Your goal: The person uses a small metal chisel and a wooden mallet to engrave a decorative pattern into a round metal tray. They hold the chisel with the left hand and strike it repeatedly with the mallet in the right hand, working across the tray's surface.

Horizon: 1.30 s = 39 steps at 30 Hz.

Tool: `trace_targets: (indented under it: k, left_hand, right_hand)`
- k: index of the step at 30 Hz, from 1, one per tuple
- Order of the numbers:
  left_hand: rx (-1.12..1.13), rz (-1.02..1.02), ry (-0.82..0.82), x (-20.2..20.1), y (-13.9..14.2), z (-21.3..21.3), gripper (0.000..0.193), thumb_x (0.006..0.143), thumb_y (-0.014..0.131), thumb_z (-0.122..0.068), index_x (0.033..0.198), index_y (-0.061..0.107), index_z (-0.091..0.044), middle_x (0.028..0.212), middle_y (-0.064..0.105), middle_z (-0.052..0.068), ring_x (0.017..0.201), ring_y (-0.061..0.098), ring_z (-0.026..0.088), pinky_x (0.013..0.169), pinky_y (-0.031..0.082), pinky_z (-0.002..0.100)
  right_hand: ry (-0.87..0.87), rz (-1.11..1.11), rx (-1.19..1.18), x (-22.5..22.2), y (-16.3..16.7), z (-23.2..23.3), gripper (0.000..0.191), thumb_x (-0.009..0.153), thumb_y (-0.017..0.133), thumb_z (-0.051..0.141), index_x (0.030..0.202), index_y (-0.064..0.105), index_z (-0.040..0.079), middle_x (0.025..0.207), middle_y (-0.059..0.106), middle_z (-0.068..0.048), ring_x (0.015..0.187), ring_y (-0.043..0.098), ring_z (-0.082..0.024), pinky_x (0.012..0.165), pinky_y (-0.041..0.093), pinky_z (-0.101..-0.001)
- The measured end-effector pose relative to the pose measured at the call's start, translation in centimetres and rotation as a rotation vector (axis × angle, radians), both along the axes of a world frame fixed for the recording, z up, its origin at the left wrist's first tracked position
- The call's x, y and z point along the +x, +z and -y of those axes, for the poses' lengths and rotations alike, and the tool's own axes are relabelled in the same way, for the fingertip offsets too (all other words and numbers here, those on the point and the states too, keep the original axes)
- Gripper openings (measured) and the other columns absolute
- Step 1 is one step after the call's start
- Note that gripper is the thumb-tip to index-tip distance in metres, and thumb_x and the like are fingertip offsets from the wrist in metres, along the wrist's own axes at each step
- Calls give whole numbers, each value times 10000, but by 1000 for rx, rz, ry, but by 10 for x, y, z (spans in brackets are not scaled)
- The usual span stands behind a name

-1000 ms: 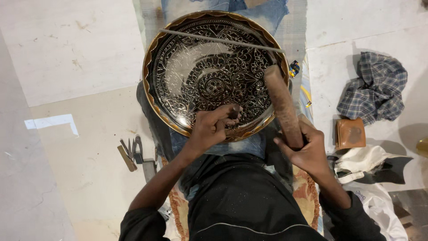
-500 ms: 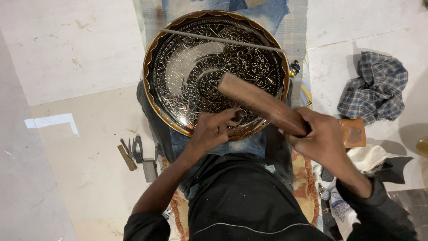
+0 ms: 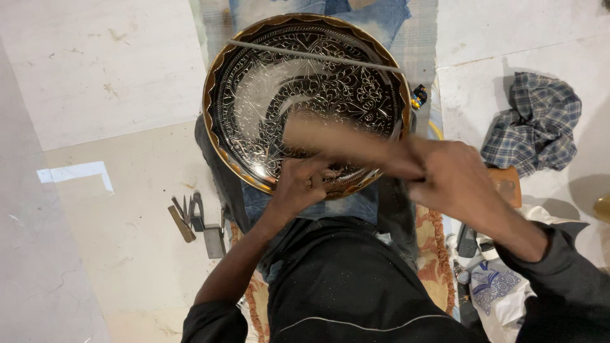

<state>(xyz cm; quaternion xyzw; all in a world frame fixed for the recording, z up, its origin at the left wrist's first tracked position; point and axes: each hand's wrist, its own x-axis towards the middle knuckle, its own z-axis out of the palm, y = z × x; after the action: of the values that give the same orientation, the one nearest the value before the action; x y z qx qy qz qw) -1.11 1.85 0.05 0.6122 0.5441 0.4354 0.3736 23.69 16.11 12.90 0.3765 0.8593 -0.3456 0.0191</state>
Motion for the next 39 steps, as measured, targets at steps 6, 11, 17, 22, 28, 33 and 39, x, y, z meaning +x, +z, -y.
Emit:
trace_targets:
  k: [6, 11, 17, 22, 28, 33, 39]
  left_hand:
    - [-23, 32, 6, 1, 3, 0, 672, 663, 597, 104, 1327, 650, 10, 1215, 740, 200, 752, 786, 154, 916, 673, 343]
    - [-70, 13, -11, 0, 6, -1, 639, 662, 613, 62, 1296, 684, 13, 1077, 776, 178, 665, 763, 148, 820, 662, 345]
    - [-19, -41, 0, -1, 3, -2, 562, 656, 594, 52, 1208, 698, 26, 1044, 746, 224, 718, 753, 218, 719, 656, 319]
    - [23, 32, 8, 0, -3, -3, 534, 703, 625, 58, 1232, 684, 8, 812, 736, 107, 703, 773, 156, 874, 685, 343]
    - [104, 487, 214, -2, 21, -4, 458, 923, 557, 167, 1310, 670, -50, 982, 778, 140, 866, 790, 194, 767, 694, 324]
    - [-3, 484, 80, -14, 39, -8, 482, 945, 596, 186, 1371, 659, -32, 1020, 769, 145, 895, 761, 197, 800, 681, 329]
    - [-89, -78, -160, -22, 32, -26, 693, 709, 608, 166, 1356, 656, -77, 1327, 708, 139, 756, 788, 126, 764, 659, 333]
  right_hand:
    - [-233, -235, -217, -1, -1, 4, 310, 643, 664, 140, 879, 536, -16, 656, 578, -205, 600, 587, -395, 574, 489, -463]
    - [-190, -266, -178, -8, -3, 12, 327, 665, 674, 126, 949, 577, -2, 699, 574, -192, 661, 551, -356, 601, 454, -442]
    - [-161, -218, -133, -2, -7, 11, 361, 651, 675, 158, 968, 593, 8, 732, 637, -158, 692, 615, -369, 631, 492, -459]
    - [-58, 168, 0, 12, -27, 16, 386, 638, 761, 168, 974, 625, 38, 743, 681, -119, 705, 671, -296, 648, 507, -423]
    - [-596, -509, -385, 9, -87, 101, 362, 771, 821, 145, 1062, 634, 35, 905, 685, -18, 804, 674, -127, 730, 569, -311]
    - [-668, -587, -611, 30, -124, 162, 465, 756, 840, 107, 1163, 626, 37, 783, 678, -6, 695, 626, -81, 655, 513, -269]
    - [-737, -480, -341, 46, -124, 154, 284, 793, 816, 60, 1024, 665, -3, 760, 685, -17, 664, 650, -82, 604, 527, -262]
